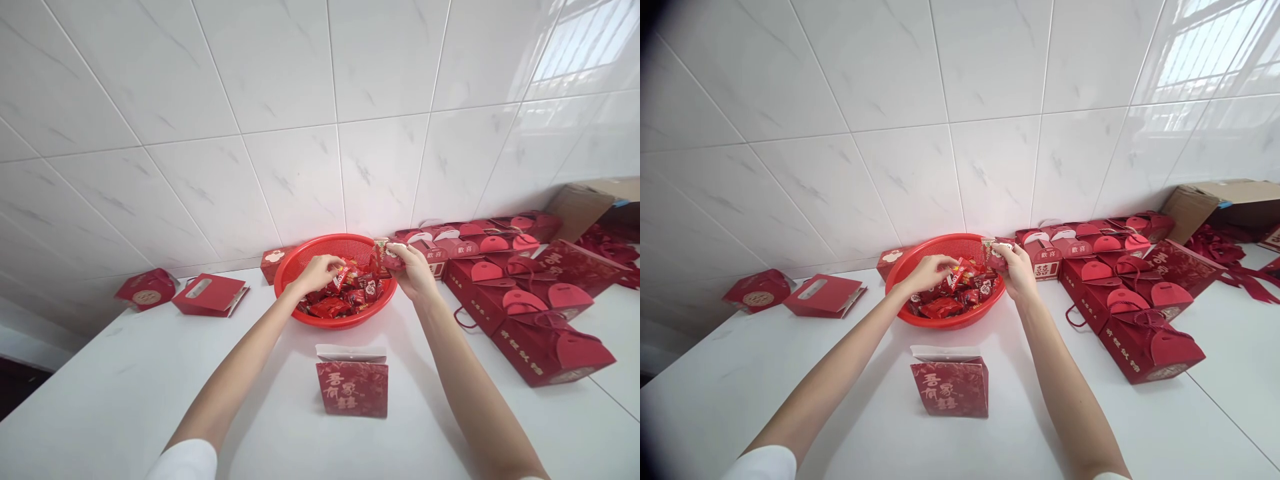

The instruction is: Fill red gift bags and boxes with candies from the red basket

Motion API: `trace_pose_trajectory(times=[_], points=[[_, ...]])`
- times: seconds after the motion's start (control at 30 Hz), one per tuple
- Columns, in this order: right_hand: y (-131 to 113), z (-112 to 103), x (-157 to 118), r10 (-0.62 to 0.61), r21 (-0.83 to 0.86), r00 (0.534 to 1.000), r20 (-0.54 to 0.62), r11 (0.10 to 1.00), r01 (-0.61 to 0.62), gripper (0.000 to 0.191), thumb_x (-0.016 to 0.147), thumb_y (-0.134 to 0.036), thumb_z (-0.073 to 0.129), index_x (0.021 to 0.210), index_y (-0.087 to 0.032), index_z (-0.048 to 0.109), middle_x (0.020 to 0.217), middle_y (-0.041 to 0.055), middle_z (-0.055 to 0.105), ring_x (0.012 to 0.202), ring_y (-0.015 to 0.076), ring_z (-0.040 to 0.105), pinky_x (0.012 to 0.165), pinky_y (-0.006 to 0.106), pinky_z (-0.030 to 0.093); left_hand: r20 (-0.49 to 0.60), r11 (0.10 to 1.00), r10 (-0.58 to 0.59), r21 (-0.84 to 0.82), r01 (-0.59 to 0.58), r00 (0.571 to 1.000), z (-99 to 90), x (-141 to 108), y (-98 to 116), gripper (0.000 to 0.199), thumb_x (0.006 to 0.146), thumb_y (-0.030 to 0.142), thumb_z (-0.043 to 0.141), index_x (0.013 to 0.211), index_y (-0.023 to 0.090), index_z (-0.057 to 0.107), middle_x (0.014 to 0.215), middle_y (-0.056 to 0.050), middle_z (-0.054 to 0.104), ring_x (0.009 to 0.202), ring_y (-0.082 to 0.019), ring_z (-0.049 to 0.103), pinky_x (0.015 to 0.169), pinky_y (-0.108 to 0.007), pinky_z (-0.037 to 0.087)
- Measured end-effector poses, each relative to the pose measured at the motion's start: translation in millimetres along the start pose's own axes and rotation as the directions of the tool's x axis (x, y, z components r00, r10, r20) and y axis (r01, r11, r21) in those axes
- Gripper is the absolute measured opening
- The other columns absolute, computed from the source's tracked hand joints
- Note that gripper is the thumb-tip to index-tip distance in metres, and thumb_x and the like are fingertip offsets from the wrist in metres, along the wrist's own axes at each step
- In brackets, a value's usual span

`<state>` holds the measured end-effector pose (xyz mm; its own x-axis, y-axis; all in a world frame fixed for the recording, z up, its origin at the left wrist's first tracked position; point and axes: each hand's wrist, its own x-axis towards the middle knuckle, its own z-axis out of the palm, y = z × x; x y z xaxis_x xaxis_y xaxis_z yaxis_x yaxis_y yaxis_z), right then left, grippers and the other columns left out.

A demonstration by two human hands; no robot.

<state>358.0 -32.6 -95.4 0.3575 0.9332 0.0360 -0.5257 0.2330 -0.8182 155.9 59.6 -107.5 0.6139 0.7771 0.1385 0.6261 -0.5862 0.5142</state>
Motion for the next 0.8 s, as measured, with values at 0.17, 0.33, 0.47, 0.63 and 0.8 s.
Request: trace_pose_trajectory(times=[0.17, 0.33, 0.47, 0.63, 0.8], points=[[-2.0, 2.7, -3.6, 0.011, 0.005, 1.0, -0.005, 1.0, -0.011, 0.024, 0.052, -0.026, 0.084, 0.067, -0.02, 0.066, 0.068, -0.0018, 0.066, 0.065, 0.0138, 0.06, 0.056, 0.025, 0.05, 0.457, 0.983, 0.08, 0.112, -0.147, 0.886, 20.3, 10.0, 23.1, 0.018, 0.078, 0.019, 0.062, 0.092, 0.021, 0.074, 0.098, -0.006, 0.075, 0.091, -0.024, 0.068, 0.084, -0.031, 0.05], [-1.3, 2.0, -4.1, 0.007, 0.002, 1.0, -0.007, 1.0, -0.007, 0.026, 0.051, -0.027, 0.084, 0.066, -0.019, 0.065, 0.066, -0.0027, 0.064, 0.063, 0.013, 0.059, 0.057, 0.025, 0.049, 0.533, 0.935, -0.079, 0.333, -0.123, 0.843, 45.1, 22.3, 37.7, 0.031, 0.069, 0.029, 0.072, 0.098, 0.018, 0.069, 0.106, -0.014, 0.072, 0.092, -0.03, 0.068, 0.077, -0.033, 0.051], [0.3, 1.9, -4.0, 0.003, -0.008, 1.0, 0.004, 1.0, -0.002, 0.028, 0.051, -0.028, 0.085, 0.064, -0.02, 0.062, 0.064, -0.0034, 0.062, 0.06, 0.0123, 0.057, 0.055, 0.025, 0.047, 0.521, 0.944, -0.079, 0.312, -0.104, 0.85, 54.5, 25.2, 38.1, 0.043, 0.068, 0.028, 0.071, 0.111, 0.018, 0.066, 0.112, -0.017, 0.071, 0.097, -0.032, 0.068, 0.082, -0.036, 0.051], [-0.4, 3.4, -5.1, 0.004, -0.015, 1.0, 0.02, 1.0, -0.004, 0.03, 0.05, -0.028, 0.086, 0.063, -0.02, 0.06, 0.062, -0.0039, 0.06, 0.061, 0.0122, 0.057, 0.055, 0.025, 0.047, 0.556, 0.981, -0.046, 0.181, -0.067, 0.83, 52.0, 29.0, 33.1, 0.025, 0.065, 0.024, 0.07, 0.09, 0.017, 0.072, 0.1, -0.013, 0.075, 0.091, -0.031, 0.068, 0.079, -0.035, 0.051], [-2.2, 1.3, -4.2, 0.002, 0.017, 1.0, 0.01, 1.0, -0.002, 0.029, 0.049, -0.027, 0.087, 0.063, -0.019, 0.062, 0.063, -0.004, 0.06, 0.06, 0.0107, 0.055, 0.054, 0.023, 0.047, 0.501, 0.998, -0.005, -0.053, 0.036, 0.866, 29.8, 29.6, 27.9, 0.02, 0.079, 0.031, 0.059, 0.086, 0.02, 0.074, 0.097, -0.004, 0.076, 0.089, -0.021, 0.068, 0.077, -0.028, 0.05]])
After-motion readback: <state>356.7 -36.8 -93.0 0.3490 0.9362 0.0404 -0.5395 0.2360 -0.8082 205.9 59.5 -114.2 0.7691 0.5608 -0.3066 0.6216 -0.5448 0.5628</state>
